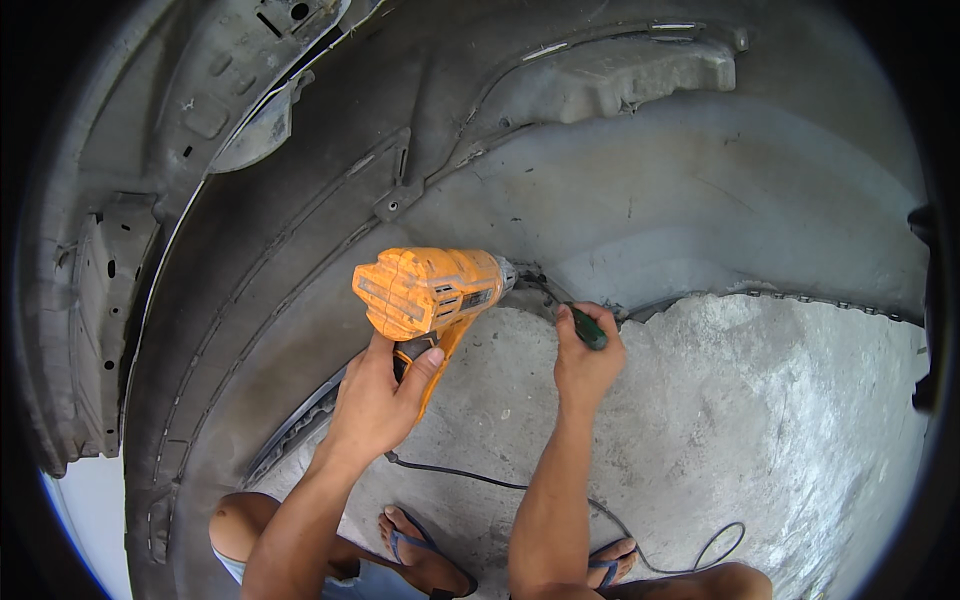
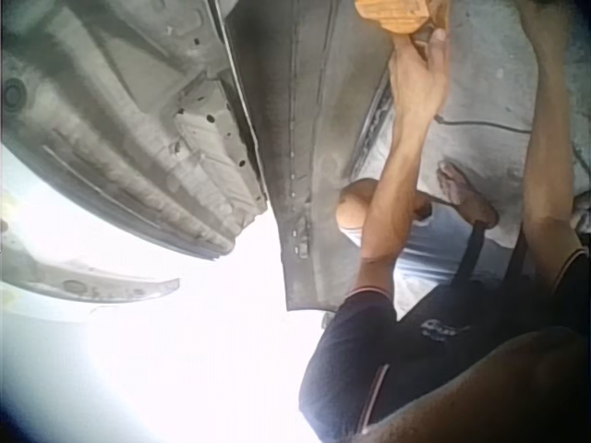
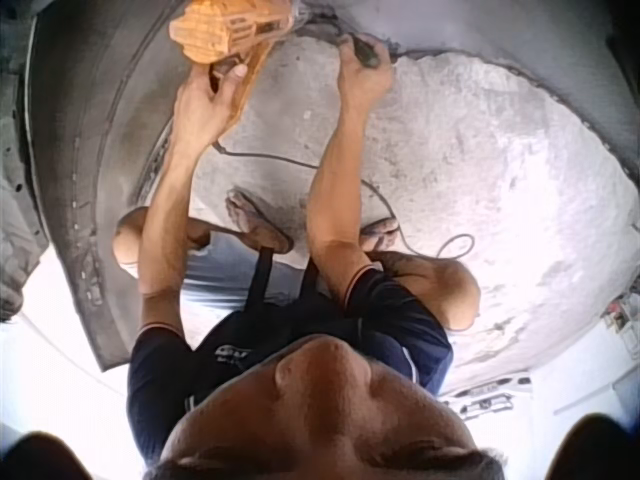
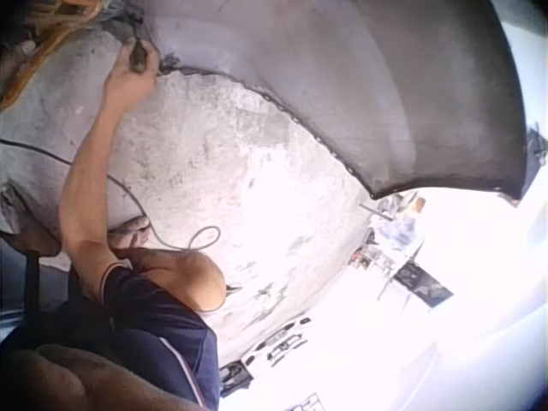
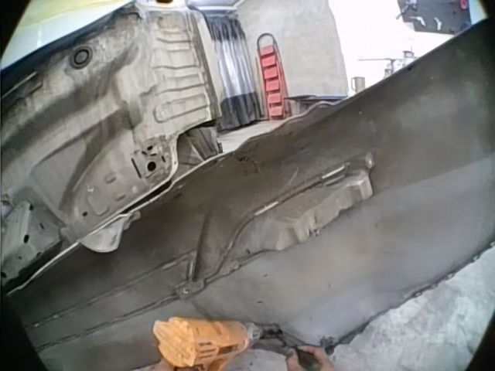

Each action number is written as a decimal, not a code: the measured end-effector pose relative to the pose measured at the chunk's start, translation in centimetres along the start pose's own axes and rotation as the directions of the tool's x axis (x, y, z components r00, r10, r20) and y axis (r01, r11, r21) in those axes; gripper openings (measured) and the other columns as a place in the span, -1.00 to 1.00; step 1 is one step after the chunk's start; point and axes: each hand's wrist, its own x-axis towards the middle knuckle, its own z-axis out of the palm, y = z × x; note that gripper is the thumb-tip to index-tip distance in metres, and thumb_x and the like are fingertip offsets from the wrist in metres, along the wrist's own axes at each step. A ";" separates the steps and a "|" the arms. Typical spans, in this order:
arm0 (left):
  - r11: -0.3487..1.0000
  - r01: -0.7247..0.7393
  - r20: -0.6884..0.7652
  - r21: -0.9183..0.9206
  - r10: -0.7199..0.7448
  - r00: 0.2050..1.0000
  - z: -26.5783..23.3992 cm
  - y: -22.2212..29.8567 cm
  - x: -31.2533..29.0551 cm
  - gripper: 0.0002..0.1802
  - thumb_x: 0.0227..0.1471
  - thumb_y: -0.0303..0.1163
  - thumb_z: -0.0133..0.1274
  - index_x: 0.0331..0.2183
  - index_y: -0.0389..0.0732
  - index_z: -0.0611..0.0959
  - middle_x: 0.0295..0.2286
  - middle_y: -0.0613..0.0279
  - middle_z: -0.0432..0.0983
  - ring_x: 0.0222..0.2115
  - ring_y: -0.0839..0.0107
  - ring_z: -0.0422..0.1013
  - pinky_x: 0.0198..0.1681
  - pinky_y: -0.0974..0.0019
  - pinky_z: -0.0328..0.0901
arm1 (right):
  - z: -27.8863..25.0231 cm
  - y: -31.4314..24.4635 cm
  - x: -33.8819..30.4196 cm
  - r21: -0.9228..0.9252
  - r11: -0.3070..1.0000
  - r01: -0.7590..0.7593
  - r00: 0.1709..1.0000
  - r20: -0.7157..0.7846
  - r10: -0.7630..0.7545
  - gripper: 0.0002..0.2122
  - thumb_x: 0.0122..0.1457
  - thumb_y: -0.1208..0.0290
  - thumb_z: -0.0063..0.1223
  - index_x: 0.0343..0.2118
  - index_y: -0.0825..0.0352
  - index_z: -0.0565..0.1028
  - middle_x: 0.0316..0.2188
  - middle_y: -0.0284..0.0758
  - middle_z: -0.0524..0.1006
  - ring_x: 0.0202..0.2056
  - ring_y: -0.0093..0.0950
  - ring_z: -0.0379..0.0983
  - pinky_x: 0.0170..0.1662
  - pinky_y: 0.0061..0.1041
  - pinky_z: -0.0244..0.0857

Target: The person uses a heat gun to warm a rivet on a car door panel and then pries it out with a screwdriver. They repeat this process on several rivets along the panel edge, removing each one after heating.

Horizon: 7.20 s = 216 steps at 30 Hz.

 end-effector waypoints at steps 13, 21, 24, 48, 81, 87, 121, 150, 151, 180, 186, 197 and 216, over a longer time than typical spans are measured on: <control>1.000 -0.012 -0.017 0.015 0.013 1.000 0.2 -0.6 0.0 -0.49 0.31 -0.13 0.15 0.03 -0.39 0.54 -0.41 0.05 0.66 -0.45 0.31 0.60 -0.31 0.22 0.45 | 0.1 -0.3 -0.1 -0.067 0.997 0.041 0.998 -0.048 -0.044 -0.78 0.11 0.41 0.45 -0.32 0.42 0.62 -0.44 -0.26 0.65 -0.37 -0.49 0.51 -0.18 -0.45 0.42; 1.000 -0.027 -0.007 0.015 0.027 1.000 0.3 -0.8 0.2 -0.48 0.31 -0.13 0.15 0.04 -0.40 0.53 -0.39 0.05 0.66 -0.45 0.33 0.60 -0.31 0.23 0.46 | 0.6 0.0 -0.6 -0.081 0.995 0.053 0.998 -0.032 -0.055 -0.80 0.10 0.45 0.44 -0.32 0.42 0.62 -0.41 -0.22 0.67 -0.35 -0.42 0.56 -0.15 -0.43 0.44; 1.000 -0.030 0.001 0.009 0.030 1.000 0.2 -0.8 0.2 -0.48 0.32 -0.13 0.15 0.05 -0.40 0.53 -0.38 0.05 0.66 -0.44 0.33 0.61 -0.30 0.22 0.46 | 0.6 0.0 -0.6 -0.108 0.991 0.084 0.996 -0.018 -0.086 -0.81 0.10 0.46 0.43 -0.32 0.42 0.62 -0.40 -0.21 0.67 -0.34 -0.40 0.57 -0.14 -0.43 0.44; 0.998 0.064 0.048 -0.017 -0.063 0.997 0.1 0.6 0.0 -0.40 0.30 -0.06 0.12 0.10 -0.40 0.50 -0.22 -0.29 0.64 -0.23 -0.16 0.59 -0.11 -0.05 0.43 | -0.3 0.0 -1.3 -0.047 0.999 0.013 1.000 -0.010 -0.014 -0.80 0.09 0.46 0.45 -0.29 0.40 0.65 -0.38 -0.24 0.67 -0.30 -0.43 0.58 -0.12 -0.44 0.44; 0.998 -0.064 -0.046 0.010 0.065 0.997 0.6 0.7 -3.0 -0.59 0.27 -0.25 0.18 -0.02 -0.36 0.56 -0.38 0.12 0.65 -0.48 0.40 0.57 -0.33 0.26 0.44 | -2.3 1.4 -1.0 0.135 0.981 -0.140 0.989 -0.036 0.146 -0.78 0.12 0.40 0.45 -0.24 0.39 0.66 -0.40 -0.34 0.66 -0.32 -0.57 0.53 -0.19 -0.53 0.40; 0.874 0.071 0.008 -0.481 -0.076 0.997 1.8 -0.9 -5.5 -0.60 0.28 -0.38 0.01 0.08 -0.36 0.49 -0.20 0.10 0.58 -0.31 0.39 0.53 -0.18 0.27 0.43 | -2.7 1.9 -0.8 0.254 0.940 -0.227 0.972 0.002 0.235 -0.79 0.15 0.40 0.44 -0.24 0.39 0.65 -0.38 -0.42 0.62 -0.34 -0.61 0.48 -0.20 -0.58 0.37; 0.985 0.024 0.351 -0.169 0.038 0.936 -1.9 2.5 -10.8 -0.38 0.13 -0.35 0.23 0.15 -0.39 0.43 -0.04 -0.01 0.57 -0.03 0.09 0.54 0.08 0.10 0.38 | -5.6 2.5 2.3 0.354 0.875 -0.330 0.940 0.038 0.339 -0.76 0.12 0.45 0.44 -0.21 0.41 0.63 -0.41 -0.40 0.62 -0.38 -0.59 0.49 -0.25 -0.57 0.36; 0.979 0.152 0.363 0.136 -0.192 0.912 0.7 3.2 -8.2 -0.35 0.18 -0.26 0.16 0.16 -0.42 0.33 -0.22 -0.30 0.65 -0.22 -0.24 0.60 -0.07 -0.07 0.42 | -3.7 2.5 1.6 0.214 0.954 -0.209 0.978 0.046 0.204 -0.78 0.10 0.34 0.44 -0.30 0.36 0.67 -0.46 -0.38 0.63 -0.39 -0.59 0.49 -0.26 -0.52 0.37; 0.982 0.139 0.363 0.128 -0.177 0.915 0.7 3.2 -8.2 -0.34 0.18 -0.26 0.17 0.16 -0.42 0.33 -0.22 -0.30 0.65 -0.22 -0.24 0.60 -0.07 -0.07 0.42 | -3.7 2.6 1.5 0.152 0.958 -0.242 0.970 0.015 0.243 -0.79 0.10 0.35 0.44 -0.30 0.37 0.67 -0.47 -0.38 0.63 -0.39 -0.59 0.48 -0.26 -0.52 0.37; 0.989 0.119 0.365 0.091 -0.144 0.920 0.7 2.6 -8.5 -0.31 0.19 -0.26 0.16 0.19 -0.41 0.28 -0.18 -0.29 0.65 -0.13 -0.26 0.58 -0.01 -0.05 0.43 | -4.1 2.4 0.2 0.177 0.938 -0.299 0.944 -0.085 0.317 -0.77 0.12 0.32 0.46 -0.30 0.37 0.67 -0.44 -0.37 0.64 -0.36 -0.56 0.51 -0.22 -0.53 0.38; 0.995 0.093 0.231 -0.020 -0.086 0.969 0.6 2.2 -8.0 -0.45 0.16 -0.38 0.24 0.11 -0.38 0.47 -0.05 -0.09 0.62 -0.03 0.12 0.57 0.06 0.18 0.39 | -3.6 3.0 -0.6 0.435 0.853 -0.288 0.943 -0.026 0.332 -0.74 0.17 0.39 0.44 -0.20 0.43 0.62 -0.38 -0.36 0.62 -0.37 -0.57 0.52 -0.26 -0.56 0.44; 0.999 0.003 0.134 -0.042 0.002 0.991 0.4 1.1 -7.0 -0.48 0.17 -0.35 0.22 0.09 -0.35 0.46 -0.14 -0.13 0.66 -0.08 -0.04 0.60 -0.02 0.09 0.43 | -3.2 3.3 -1.8 0.330 0.899 -0.288 0.947 -0.040 0.319 -0.76 0.14 0.34 0.46 -0.26 0.38 0.65 -0.39 -0.38 0.63 -0.33 -0.57 0.50 -0.19 -0.54 0.39; 0.802 0.155 0.208 -0.578 -0.039 0.977 0.5 -0.8 -6.5 -0.43 0.09 -0.47 -0.17 0.16 -0.37 0.46 -0.05 0.02 0.59 -0.16 0.36 0.51 -0.03 0.27 0.41 | -3.3 3.9 2.3 0.306 0.889 -0.340 0.930 -0.033 0.367 -0.81 0.17 0.48 0.38 -0.25 0.45 0.61 -0.40 -0.32 0.63 -0.41 -0.55 0.53 -0.28 -0.57 0.43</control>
